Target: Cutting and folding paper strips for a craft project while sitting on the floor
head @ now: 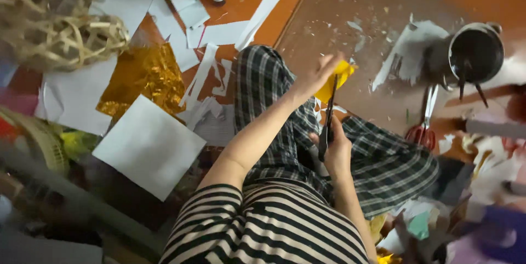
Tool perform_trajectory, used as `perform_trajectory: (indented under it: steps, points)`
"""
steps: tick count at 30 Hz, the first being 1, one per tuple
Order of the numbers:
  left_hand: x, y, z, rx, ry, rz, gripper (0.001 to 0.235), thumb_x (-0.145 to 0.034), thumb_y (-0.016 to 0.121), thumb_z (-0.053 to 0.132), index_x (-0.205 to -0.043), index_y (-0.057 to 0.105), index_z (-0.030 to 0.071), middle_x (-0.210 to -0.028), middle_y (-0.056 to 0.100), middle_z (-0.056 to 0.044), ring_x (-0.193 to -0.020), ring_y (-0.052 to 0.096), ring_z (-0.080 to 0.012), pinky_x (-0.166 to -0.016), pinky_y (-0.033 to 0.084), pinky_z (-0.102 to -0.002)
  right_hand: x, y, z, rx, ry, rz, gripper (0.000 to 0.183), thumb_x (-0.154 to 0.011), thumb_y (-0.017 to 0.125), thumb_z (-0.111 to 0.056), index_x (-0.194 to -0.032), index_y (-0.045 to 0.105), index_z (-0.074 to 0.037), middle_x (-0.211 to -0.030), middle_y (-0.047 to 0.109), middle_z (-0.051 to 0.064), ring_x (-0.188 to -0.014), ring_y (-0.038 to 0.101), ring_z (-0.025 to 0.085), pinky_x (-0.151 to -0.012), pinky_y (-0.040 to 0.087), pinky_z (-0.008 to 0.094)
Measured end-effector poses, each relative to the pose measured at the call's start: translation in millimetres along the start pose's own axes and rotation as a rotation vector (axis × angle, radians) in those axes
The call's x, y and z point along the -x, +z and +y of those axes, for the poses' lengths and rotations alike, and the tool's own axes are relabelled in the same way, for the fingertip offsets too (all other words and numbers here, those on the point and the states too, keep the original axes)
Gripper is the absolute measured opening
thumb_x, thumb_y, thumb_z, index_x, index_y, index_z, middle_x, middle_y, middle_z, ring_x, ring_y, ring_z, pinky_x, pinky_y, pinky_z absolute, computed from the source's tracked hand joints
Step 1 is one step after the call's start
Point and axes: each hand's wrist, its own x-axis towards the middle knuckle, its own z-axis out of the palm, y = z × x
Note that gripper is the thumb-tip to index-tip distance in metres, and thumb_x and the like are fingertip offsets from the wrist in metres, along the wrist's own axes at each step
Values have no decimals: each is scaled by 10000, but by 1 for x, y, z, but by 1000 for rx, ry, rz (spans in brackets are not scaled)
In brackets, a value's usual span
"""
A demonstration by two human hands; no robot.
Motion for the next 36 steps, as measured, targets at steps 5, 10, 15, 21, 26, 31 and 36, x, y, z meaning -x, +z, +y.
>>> perform_trajectory:
  steps: [5,10,15,21,26,31,36]
  points:
    - [-76,-11,-88,345,-92,-183,425,-952,845,46,-1332,663,-5,-1012,813,-175,-769,837,-248,-652,709,-356,-14,-4,-1,-34,111,-292,925,-837,916,-360,-1630,505,-119,-1255,728,361,-1223,662,602,-1002,507,692]
    - [-96,-76,52,-178,288,-5,517,-953,812,-46,-1436,665,65,-1293,777,-238,-1289,720,-441,-1146,563,-577,-20,-18,28,-55,263,-351,831,-918,862,-290,-1663,513,-177,-1105,782,256,-950,772,381,-855,587,495]
    - [-167,-246,-83,-440,30,161,497,-999,796,140,-1472,651,97,-1439,750,-66,-1258,739,-179,-1015,609,-296,-30,-45,37,-138,205,-335,702,-965,707,-307,-1611,517,-107,-1248,754,91,-1133,680,184,-1022,525,326]
    - [-135,-340,-143,-1052,-396,463,502,-985,656,220,-1484,626,271,-1288,754,-96,-1152,724,-363,-897,569,-511,-74,-84,125,396,358,-124,690,-873,805,-155,-1540,632,-190,-1135,765,189,-1034,687,359,-880,535,468]
    - [-72,-262,-119,-1063,-154,504,478,-1001,587,29,-1478,572,57,-1248,723,-184,-1164,690,-382,-985,556,-508,-119,-137,170,763,368,-8,648,-925,803,-481,-1484,594,-229,-1157,766,357,-1080,694,637,-871,517,698]
    - [36,-197,-41,-550,-127,284,631,-1175,393,475,-1712,352,146,-1739,417,-112,-1592,430,-312,-1253,421,-435,-155,-199,306,795,216,88,612,-855,577,-42,-1463,607,11,-1306,692,385,-1177,628,655,-959,472,727]
    - [74,-198,-19,-494,-390,219,866,-1058,321,670,-1763,129,206,-1818,255,-120,-1610,355,-369,-1200,420,-513,-183,-212,330,856,208,125,387,-939,639,-93,-1315,661,-4,-1127,783,367,-1053,713,633,-863,540,663]
